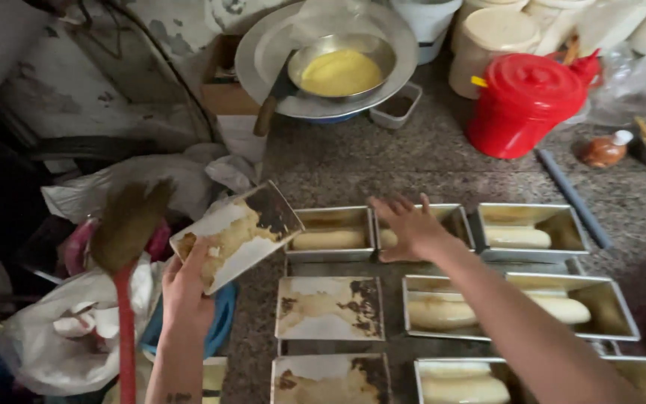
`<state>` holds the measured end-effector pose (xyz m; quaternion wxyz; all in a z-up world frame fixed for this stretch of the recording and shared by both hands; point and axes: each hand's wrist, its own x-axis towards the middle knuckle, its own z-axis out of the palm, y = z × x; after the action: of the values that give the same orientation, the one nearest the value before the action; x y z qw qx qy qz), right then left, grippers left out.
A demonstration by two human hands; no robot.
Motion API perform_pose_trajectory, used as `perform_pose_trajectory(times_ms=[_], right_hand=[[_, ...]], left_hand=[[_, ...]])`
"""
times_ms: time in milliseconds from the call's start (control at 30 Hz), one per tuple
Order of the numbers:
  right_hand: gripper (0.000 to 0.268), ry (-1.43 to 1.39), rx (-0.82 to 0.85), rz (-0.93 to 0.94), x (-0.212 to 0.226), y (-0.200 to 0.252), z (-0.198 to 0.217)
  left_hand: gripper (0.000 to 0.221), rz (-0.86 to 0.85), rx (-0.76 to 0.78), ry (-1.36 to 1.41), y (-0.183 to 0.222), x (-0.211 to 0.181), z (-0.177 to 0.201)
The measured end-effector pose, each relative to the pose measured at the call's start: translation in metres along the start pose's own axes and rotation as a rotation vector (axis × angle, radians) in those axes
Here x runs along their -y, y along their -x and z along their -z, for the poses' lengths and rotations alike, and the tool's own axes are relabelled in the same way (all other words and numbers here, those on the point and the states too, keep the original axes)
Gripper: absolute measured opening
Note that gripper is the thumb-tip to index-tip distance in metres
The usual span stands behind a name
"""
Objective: Brushing oil or butter onto dough pieces inside loaf pans and then covering the pans with metal lids.
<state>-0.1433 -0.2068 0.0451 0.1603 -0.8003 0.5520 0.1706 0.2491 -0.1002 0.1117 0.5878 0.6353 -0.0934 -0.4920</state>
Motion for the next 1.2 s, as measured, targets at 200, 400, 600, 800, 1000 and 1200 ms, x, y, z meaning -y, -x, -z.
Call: perform_pose_trajectory(times_ms=[200, 400, 600, 800, 1000, 1200], right_hand=[[0.132, 0.028, 0.066, -0.173, 0.000, 0.032, 0.029], [0.085, -0.714, -0.440, -0.164, 0.044, 0.029, 0.023], [0.107, -1.208, -0.088, -0.507, 0.055, -0.014, -0.027], [0.093, -1.347, -0.083, -0.530, 0.064, 0.002, -0.012], [0.088, -1.401, -0.049, -0.519, 0.070, 0.010, -0.002], [0.084, -1.430, -0.017, -0.527, 0.078, 0.022, 0.017]], left_hand=[[0.055, -0.021, 0.147, -0.153, -0.082, 0.021, 0.026], [0.102, 0.003, 0.176, -0.314, -0.110, 0.001, 0.014], [0.120, 0.149, 0.280, -0.517, -0.083, -0.028, -0.021], [0.125, 0.196, 0.350, -0.579, -0.085, -0.037, -0.031], [0.126, 0.173, 0.353, -0.524, -0.061, -0.052, -0.042], [0.127, 0.169, 0.328, -0.520, -0.067, -0.050, -0.038]])
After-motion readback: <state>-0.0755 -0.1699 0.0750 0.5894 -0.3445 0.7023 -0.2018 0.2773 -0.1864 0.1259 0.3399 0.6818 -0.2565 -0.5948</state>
